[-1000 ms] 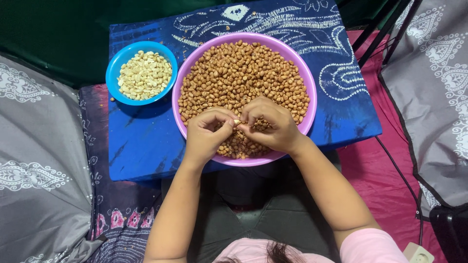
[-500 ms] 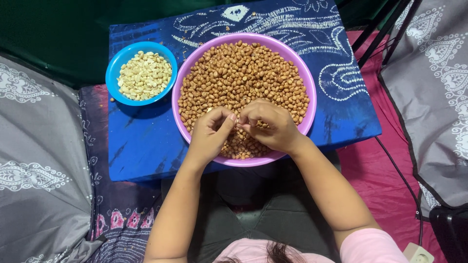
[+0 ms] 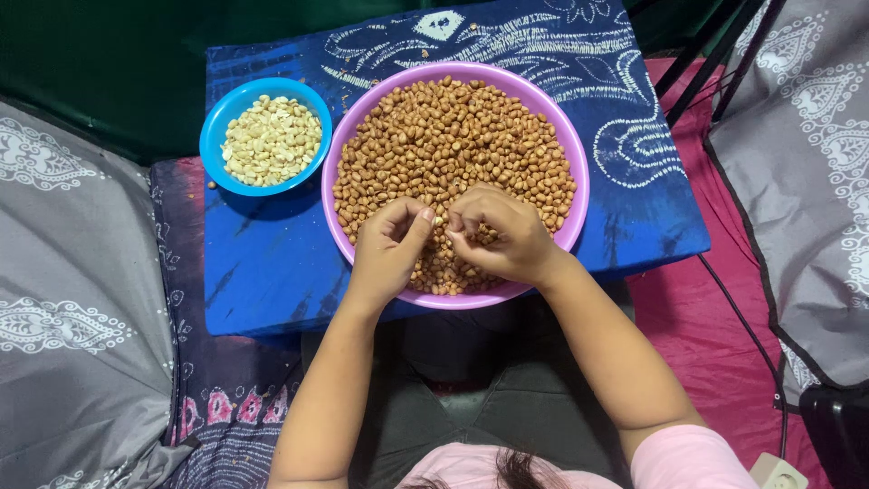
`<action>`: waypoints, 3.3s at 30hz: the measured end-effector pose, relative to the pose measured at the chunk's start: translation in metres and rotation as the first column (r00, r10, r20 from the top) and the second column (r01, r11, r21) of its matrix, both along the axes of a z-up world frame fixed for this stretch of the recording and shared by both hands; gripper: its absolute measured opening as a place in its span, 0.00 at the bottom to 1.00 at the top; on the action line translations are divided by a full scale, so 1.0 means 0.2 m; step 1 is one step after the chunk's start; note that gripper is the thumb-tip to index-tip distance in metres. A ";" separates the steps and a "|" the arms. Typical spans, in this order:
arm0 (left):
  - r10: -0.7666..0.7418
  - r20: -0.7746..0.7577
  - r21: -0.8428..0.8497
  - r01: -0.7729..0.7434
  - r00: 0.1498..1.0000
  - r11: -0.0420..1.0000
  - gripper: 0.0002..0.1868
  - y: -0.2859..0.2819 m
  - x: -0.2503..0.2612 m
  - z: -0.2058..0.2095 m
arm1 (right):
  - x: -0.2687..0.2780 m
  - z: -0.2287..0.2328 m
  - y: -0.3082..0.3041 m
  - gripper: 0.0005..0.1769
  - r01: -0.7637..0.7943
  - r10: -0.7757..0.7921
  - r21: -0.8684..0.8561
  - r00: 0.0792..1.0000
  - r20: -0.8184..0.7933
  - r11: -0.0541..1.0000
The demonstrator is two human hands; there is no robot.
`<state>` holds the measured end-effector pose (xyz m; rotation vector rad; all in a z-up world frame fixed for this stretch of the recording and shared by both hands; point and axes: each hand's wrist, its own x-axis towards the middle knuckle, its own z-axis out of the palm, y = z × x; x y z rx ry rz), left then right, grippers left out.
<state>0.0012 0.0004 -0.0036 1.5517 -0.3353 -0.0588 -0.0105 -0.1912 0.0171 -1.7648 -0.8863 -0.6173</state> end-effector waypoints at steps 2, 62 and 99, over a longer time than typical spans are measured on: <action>-0.014 0.002 0.007 0.014 1.000 1.000 0.09 0.00 0.00 0.03 | 0.01 0.00 0.01 0.16 0.004 -0.004 -0.005 0.999 0.032 1.000; -0.172 0.023 -0.142 0.174 0.985 0.974 0.13 0.01 0.00 0.03 | -0.02 0.09 0.02 0.09 0.067 -0.067 0.009 0.995 0.077 0.998; 0.272 0.508 0.386 -0.499 0.817 0.776 0.07 0.93 0.50 -0.06 | 0.83 -0.01 0.87 0.06 -0.007 -0.303 -0.561 0.836 -0.458 0.828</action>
